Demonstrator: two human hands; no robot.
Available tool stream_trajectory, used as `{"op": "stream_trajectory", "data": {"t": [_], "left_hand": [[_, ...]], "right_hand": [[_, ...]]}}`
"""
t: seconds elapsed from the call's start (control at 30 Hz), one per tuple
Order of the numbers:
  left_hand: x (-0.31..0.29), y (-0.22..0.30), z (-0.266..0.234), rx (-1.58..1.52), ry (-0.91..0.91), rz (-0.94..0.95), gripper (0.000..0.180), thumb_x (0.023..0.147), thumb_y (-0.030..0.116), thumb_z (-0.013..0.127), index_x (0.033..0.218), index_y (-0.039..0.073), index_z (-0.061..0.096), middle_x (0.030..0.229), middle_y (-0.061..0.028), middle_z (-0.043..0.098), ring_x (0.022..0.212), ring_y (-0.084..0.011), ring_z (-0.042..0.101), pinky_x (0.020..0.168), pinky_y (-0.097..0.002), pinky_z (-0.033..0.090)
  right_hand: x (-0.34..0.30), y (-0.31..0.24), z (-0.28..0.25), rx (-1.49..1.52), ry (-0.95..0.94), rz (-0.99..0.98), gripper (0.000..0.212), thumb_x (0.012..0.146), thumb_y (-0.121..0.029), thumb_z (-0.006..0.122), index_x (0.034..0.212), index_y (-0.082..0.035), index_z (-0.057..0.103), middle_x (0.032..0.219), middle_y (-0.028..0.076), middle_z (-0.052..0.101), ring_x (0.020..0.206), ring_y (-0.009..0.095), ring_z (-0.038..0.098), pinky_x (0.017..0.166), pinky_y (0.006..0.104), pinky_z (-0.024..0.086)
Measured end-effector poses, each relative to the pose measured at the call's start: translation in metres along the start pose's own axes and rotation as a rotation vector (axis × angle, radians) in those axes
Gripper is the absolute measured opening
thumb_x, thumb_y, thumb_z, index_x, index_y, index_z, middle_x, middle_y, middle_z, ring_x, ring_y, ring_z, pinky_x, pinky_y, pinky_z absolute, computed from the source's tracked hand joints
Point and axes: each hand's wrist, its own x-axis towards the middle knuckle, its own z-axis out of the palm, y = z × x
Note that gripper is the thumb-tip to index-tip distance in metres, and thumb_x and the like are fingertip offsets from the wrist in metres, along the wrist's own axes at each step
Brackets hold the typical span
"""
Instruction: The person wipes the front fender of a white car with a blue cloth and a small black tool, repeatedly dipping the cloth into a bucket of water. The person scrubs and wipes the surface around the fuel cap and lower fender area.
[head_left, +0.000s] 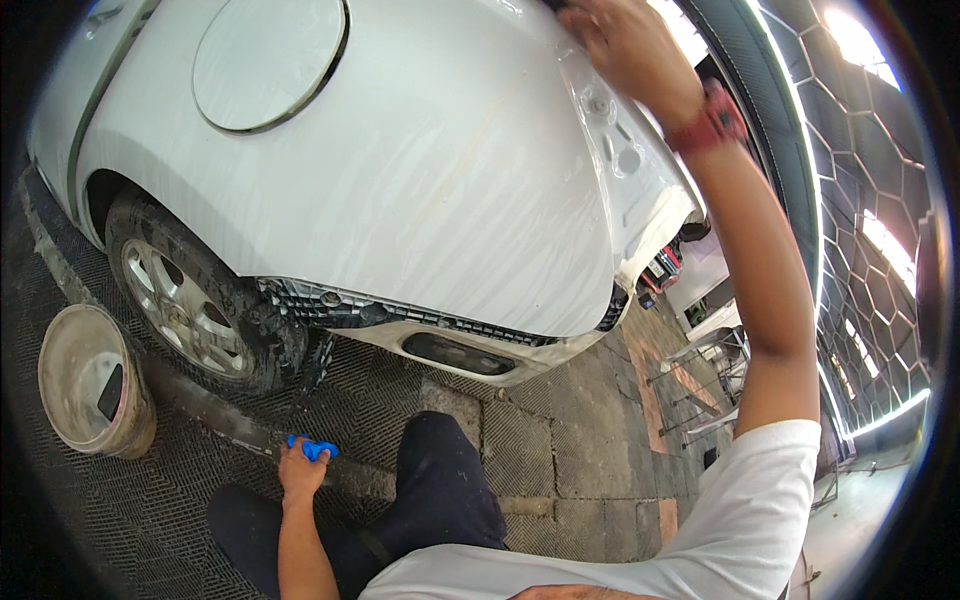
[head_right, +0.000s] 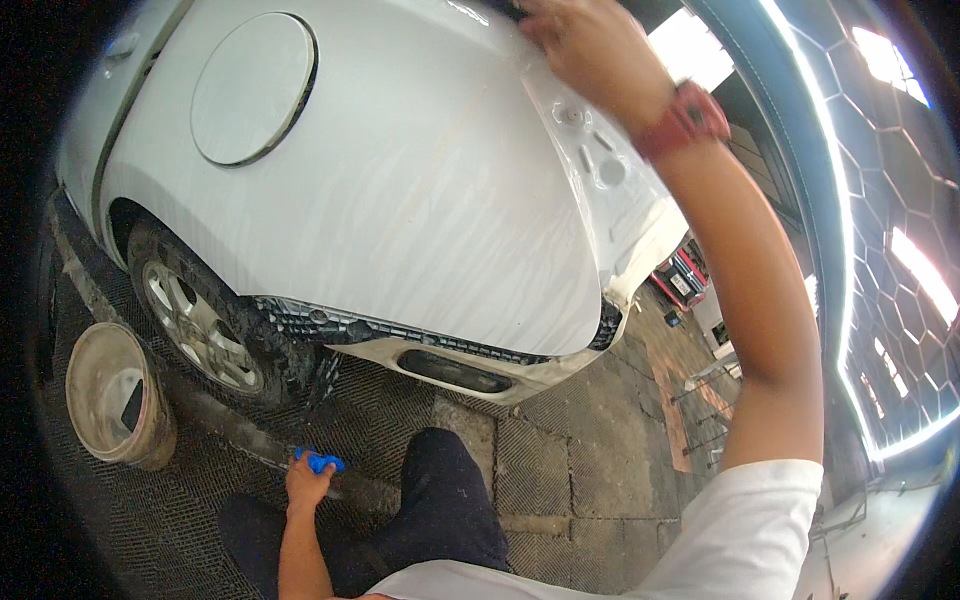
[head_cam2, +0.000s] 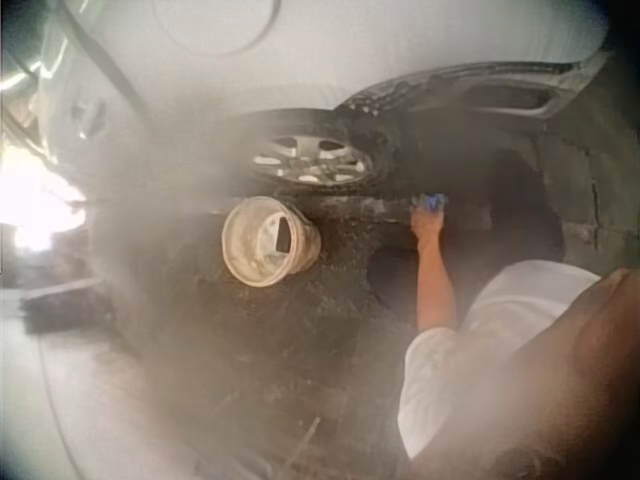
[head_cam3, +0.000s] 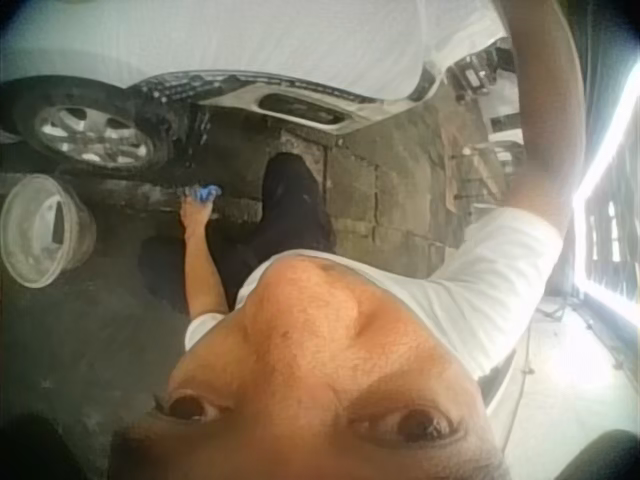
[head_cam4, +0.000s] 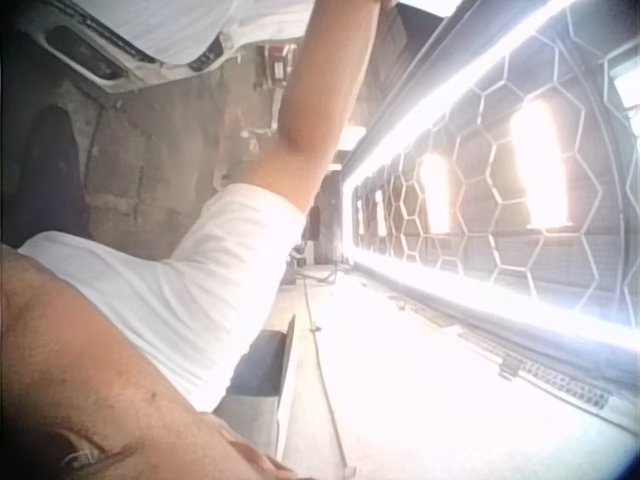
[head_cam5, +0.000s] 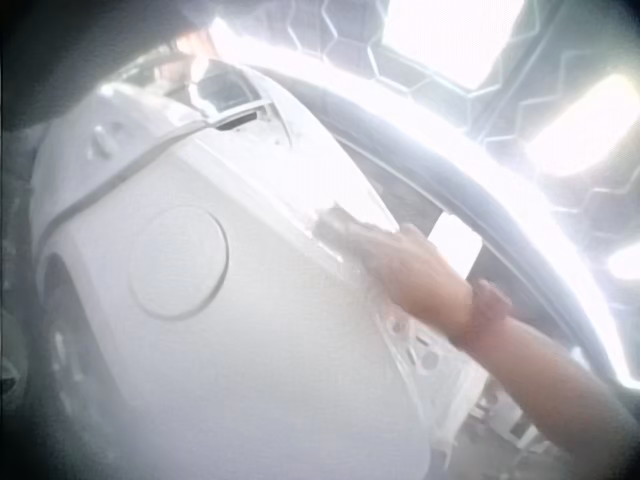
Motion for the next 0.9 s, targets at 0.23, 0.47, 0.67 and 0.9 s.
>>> {"op": "stream_trajectory", "data": {"t": [0.23,0.47,0.67,0.9], "left_hand": [[-0.002,-0.008,0.005,0.005,0.047,0.030,0.078,0.091,0.046,0.092,0.155,0.008,0.066,0.168,-0.0381,0.048,0.151,-0.0531,0.055,0.122,-0.0593,0.051],[-0.004,-0.001,-0.001,-0.035,-0.014,-0.023,0.078,0.092,0.046,0.091,0.153,0.006,0.066,0.168,-0.0388,0.047,0.152,-0.0535,0.054,0.123,-0.0593,0.050],[-0.001,-0.008,-0.004,-0.054,0.065,0.002,0.075,0.090,0.045,0.092,0.150,0.006,0.068,0.166,-0.0376,0.050,0.149,-0.0539,0.057,0.121,-0.0582,0.051],[-0.015,0.002,-0.002,-0.092,0.074,0.017,0.069,0.089,0.043,0.092,0.145,0.009,0.071,0.159,-0.0351,0.057,0.146,-0.0535,0.058,0.119,-0.0588,0.053]], "right_hand": [[0.008,0.019,0.010,0.023,-0.059,-0.086,0.063,0.109,0.000,0.051,0.171,-0.014,0.051,0.168,0.010,0.061,0.147,0.024,0.064,0.128,0.0473,0.044],[0.036,0.044,0.017,0.102,-0.076,0.017,0.060,0.112,0.000,0.047,0.170,-0.013,0.052,0.166,0.010,0.063,0.152,0.033,0.059,0.129,0.0461,0.045],[0.006,0.031,0.013,0.052,-0.100,-0.093,0.060,0.112,0.000,0.046,0.169,-0.017,0.055,0.164,0.011,0.065,0.120,0.037,0.069,0.121,0.0483,0.050],[0.047,0.041,0.012,0.128,-0.070,0.056,0.055,0.114,-0.012,0.047,0.169,-0.017,0.055,0.166,0.011,0.063,0.129,0.036,0.068,0.124,0.0503,0.048]]}}
